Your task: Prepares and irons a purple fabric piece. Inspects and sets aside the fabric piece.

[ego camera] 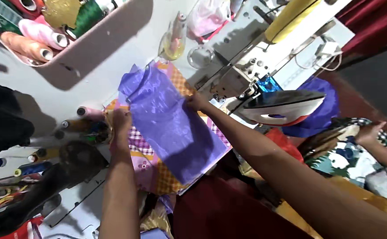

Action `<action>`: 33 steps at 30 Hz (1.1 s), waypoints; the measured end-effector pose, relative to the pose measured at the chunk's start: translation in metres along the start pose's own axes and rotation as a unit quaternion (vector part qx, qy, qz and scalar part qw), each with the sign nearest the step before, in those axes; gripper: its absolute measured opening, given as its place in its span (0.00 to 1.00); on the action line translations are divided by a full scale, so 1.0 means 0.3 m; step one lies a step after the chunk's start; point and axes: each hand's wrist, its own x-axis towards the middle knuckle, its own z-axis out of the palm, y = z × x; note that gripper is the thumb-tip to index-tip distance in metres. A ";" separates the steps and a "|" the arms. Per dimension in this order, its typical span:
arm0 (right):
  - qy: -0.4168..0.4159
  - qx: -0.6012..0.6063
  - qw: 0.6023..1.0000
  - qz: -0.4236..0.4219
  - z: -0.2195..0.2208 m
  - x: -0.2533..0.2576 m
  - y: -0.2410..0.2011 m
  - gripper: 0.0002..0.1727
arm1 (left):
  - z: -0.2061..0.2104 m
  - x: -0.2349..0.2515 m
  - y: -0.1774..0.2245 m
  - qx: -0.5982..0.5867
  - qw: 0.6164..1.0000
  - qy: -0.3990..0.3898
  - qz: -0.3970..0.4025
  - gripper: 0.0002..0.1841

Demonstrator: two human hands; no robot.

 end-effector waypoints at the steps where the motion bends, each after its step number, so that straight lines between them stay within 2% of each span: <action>1: 0.011 0.004 1.000 -0.001 -0.002 0.017 -0.013 0.15 | -0.014 0.012 0.007 0.016 1.000 0.017 0.004 0.21; 3: 0.032 0.010 0.999 0.000 -0.011 0.053 -0.038 0.16 | -0.015 0.053 -0.010 0.045 0.994 0.096 0.030 0.21; 4: 0.047 0.017 0.999 -0.003 -0.011 0.065 -0.043 0.16 | -0.009 0.066 -0.019 0.020 0.991 0.129 0.028 0.21; 7: 0.107 0.046 0.993 -0.028 0.004 0.010 -0.023 0.20 | -0.001 0.012 0.036 -0.020 0.984 0.178 -0.002 0.34; 9: 0.159 0.066 0.983 -0.057 0.023 -0.148 0.046 0.21 | 0.045 -0.105 0.098 -0.004 0.985 0.173 0.017 0.41; 11: 0.214 0.086 0.972 -0.055 0.066 -0.379 0.175 0.19 | 0.149 -0.256 0.129 0.017 0.985 0.143 0.091 0.40; 14: 0.316 0.125 0.939 0.061 0.106 -0.701 0.417 0.20 | 0.321 -0.438 0.133 0.083 0.979 0.087 0.163 0.40; 16: 0.384 0.143 0.901 0.140 0.062 -0.831 0.540 0.33 | 0.402 -0.511 0.124 0.118 0.977 0.060 0.165 0.43; 18: 0.419 0.156 0.882 0.149 -0.021 -0.868 0.615 0.46 | 0.457 -0.540 0.111 0.136 0.977 0.046 0.156 0.45; 20: 0.404 0.158 0.892 0.123 -0.088 -0.847 0.639 0.51 | 0.494 -0.547 0.095 0.145 0.977 0.045 0.152 0.45; 21: 0.397 0.158 0.898 0.102 -0.111 -0.825 0.643 0.50 | 0.503 -0.545 0.090 0.148 0.976 0.049 0.152 0.45; 26: 0.386 0.190 0.902 0.024 -0.167 -0.741 0.686 0.30 | 0.509 -0.544 0.084 0.143 0.974 0.064 0.161 0.48; 28: 0.386 0.186 0.904 0.009 -0.171 -0.762 0.703 0.27 | 0.517 -0.545 0.081 0.147 0.973 0.069 0.161 0.48; 31: 0.355 0.050 0.933 -0.008 -0.205 -0.906 0.641 0.30 | 0.521 -0.544 0.089 0.144 0.974 0.074 0.158 0.48; 33: 0.299 -0.073 0.949 -0.069 -0.231 -1.018 0.535 0.29 | 0.518 -0.547 0.081 0.122 0.974 0.089 0.167 0.46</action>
